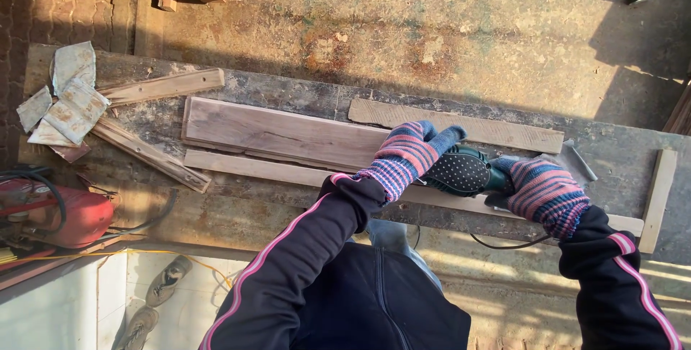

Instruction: The person is sanding a wooden board using an electric orbital sander on a workbench.

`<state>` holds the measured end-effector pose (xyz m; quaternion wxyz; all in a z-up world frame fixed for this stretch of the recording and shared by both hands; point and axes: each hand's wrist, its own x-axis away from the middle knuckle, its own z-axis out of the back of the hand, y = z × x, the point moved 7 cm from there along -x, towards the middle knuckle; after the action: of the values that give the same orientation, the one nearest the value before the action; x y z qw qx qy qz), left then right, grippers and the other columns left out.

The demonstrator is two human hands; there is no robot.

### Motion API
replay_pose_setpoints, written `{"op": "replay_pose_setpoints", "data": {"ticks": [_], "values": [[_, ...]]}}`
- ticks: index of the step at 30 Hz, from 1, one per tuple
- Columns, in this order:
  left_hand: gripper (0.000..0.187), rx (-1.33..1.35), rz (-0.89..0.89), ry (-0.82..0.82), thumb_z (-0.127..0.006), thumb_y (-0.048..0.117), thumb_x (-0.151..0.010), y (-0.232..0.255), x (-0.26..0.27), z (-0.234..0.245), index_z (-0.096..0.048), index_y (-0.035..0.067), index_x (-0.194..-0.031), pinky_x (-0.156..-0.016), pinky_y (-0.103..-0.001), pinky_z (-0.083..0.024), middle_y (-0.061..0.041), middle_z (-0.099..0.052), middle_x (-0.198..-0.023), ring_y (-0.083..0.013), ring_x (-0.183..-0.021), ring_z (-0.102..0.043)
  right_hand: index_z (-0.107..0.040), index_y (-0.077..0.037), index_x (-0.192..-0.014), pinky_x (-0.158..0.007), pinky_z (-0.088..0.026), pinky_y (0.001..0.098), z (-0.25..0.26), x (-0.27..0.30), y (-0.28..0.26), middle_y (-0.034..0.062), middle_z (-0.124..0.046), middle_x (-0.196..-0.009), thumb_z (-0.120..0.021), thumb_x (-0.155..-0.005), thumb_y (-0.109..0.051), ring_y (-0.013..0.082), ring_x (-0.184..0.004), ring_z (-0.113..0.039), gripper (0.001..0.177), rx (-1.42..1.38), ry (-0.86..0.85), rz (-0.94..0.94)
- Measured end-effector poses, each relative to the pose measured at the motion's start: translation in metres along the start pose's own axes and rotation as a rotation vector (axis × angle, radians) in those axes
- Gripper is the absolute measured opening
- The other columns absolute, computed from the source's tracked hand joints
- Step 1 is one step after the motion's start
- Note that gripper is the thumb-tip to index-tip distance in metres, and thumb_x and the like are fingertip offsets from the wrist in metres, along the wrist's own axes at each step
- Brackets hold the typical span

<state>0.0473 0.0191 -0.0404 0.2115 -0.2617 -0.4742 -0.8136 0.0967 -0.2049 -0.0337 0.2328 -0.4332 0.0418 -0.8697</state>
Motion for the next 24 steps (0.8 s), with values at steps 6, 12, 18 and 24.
{"op": "replay_pose_setpoints", "data": {"ticks": [6, 12, 18, 24], "values": [[0.075, 0.016, 0.003, -0.004, -0.057, 0.076, -0.08, -0.009, 0.002, 0.005, -0.076, 0.006, -0.099, -0.09, -0.045, -0.053, -0.021, -0.075, -0.099, -0.0369, -0.096, -0.071, -0.068, -0.028, -0.122, -0.087, -0.059, 0.0394, -0.006, 0.002, -0.008, 0.0055, -0.08, -0.1, -0.091, -0.071, -0.038, 0.0251, -0.095, -0.077, 0.057, 0.021, -0.013, -0.02], [0.076, -0.006, 0.004, -0.004, -0.055, 0.077, -0.081, -0.014, 0.01, 0.019, -0.077, 0.006, -0.096, -0.091, -0.045, -0.052, -0.021, -0.075, -0.1, -0.0378, -0.097, -0.07, -0.067, -0.028, -0.124, -0.087, -0.059, 0.04, -0.003, 0.005, -0.029, 0.0061, -0.079, -0.101, -0.089, -0.073, -0.039, 0.0264, -0.096, -0.076, 0.057, 0.048, -0.024, -0.033], [0.075, 0.003, 0.025, -0.014, -0.055, 0.078, -0.08, -0.024, 0.013, 0.029, -0.077, 0.009, -0.099, -0.092, -0.045, -0.052, -0.02, -0.075, -0.103, -0.0369, -0.099, -0.07, -0.066, -0.028, -0.127, -0.087, -0.058, 0.0406, 0.004, 0.013, -0.061, 0.0067, -0.079, -0.102, -0.087, -0.075, -0.04, 0.0276, -0.097, -0.075, 0.057, 0.083, -0.033, -0.044], [0.077, 0.027, 0.034, -0.004, -0.057, 0.077, -0.08, -0.039, 0.017, 0.041, -0.077, 0.006, -0.102, -0.093, -0.045, -0.053, -0.021, -0.075, -0.105, -0.0374, -0.1, -0.071, -0.065, -0.029, -0.129, -0.087, -0.058, 0.0413, 0.009, 0.017, -0.089, 0.0072, -0.078, -0.102, -0.085, -0.076, -0.041, 0.0289, -0.098, -0.075, 0.057, 0.119, -0.045, -0.052]]}}
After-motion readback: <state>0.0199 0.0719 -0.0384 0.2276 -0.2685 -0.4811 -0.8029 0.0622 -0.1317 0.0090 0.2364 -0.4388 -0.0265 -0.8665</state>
